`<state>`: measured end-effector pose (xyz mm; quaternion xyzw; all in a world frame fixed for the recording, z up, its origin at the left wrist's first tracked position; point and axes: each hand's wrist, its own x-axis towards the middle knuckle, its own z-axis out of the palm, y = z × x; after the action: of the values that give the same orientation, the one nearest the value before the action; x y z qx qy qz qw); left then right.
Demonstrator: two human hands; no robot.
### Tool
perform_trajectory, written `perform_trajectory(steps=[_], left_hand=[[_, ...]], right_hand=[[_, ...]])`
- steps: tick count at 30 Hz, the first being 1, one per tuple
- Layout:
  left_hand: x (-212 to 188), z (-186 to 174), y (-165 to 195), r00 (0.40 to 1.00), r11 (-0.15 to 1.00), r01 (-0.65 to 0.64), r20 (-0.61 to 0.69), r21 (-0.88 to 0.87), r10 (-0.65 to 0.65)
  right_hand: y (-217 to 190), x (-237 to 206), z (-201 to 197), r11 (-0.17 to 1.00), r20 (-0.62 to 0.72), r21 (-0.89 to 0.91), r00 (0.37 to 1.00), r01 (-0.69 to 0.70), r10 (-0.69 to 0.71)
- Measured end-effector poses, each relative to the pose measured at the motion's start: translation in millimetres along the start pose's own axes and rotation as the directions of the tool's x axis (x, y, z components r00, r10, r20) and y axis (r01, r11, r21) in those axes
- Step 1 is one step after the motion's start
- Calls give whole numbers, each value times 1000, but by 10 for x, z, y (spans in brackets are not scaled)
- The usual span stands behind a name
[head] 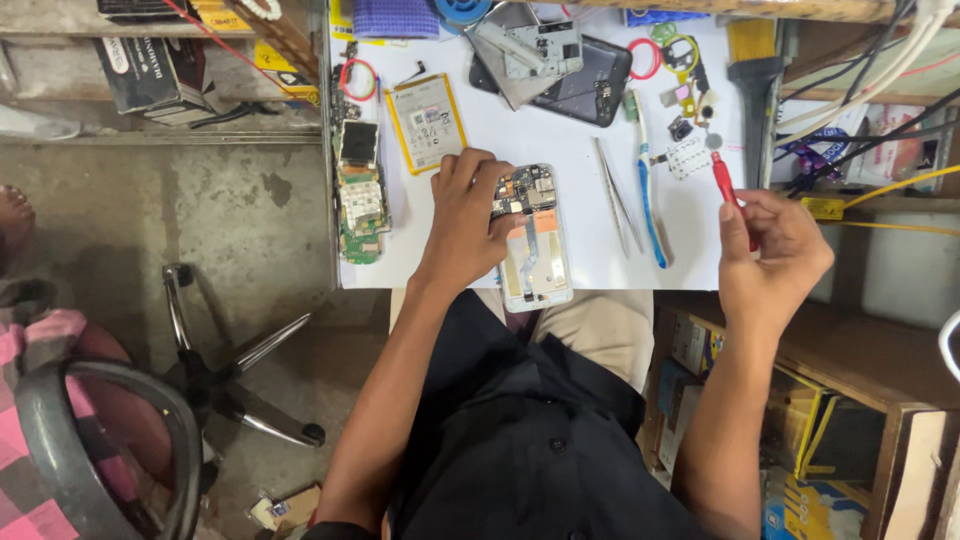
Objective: The person cleans a disassembled phone motherboard at a repair bench. They scrub the board with a toothbrush, use tweezers to pick at components, spray liquid from a bottle onto the board, and continue brushing the board and its connectors.
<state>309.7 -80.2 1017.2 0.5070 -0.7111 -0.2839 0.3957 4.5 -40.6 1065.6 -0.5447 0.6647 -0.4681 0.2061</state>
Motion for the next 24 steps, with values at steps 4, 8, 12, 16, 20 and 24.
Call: perform_trajectory(steps=[4, 8, 12, 16, 20, 24], left_hand=[[17, 11, 5, 1000, 1000, 22, 13, 3, -22], [26, -11, 4, 1000, 1000, 12, 5, 1, -12], [59, -32, 21, 1000, 1000, -5, 1, 3, 5], [95, -46, 37, 1000, 1000, -1, -9, -1, 1], [113, -55, 45, 1000, 1000, 11, 0, 3, -11], [144, -67, 37, 1000, 1000, 13, 1, 2, -13]], right_hand=[[-88, 42, 183, 886, 43, 463, 999, 3, -25], [-69, 153, 459, 750, 93, 657, 996, -72, 14], [-42, 295, 762, 697, 98, 715, 995, -57, -19], [-106, 380, 1037, 660, 136, 743, 991, -113, 18], [-258, 417, 1224, 710, 160, 693, 987, -130, 24], [-331, 415, 1304, 763, 174, 643, 983, -65, -62]])
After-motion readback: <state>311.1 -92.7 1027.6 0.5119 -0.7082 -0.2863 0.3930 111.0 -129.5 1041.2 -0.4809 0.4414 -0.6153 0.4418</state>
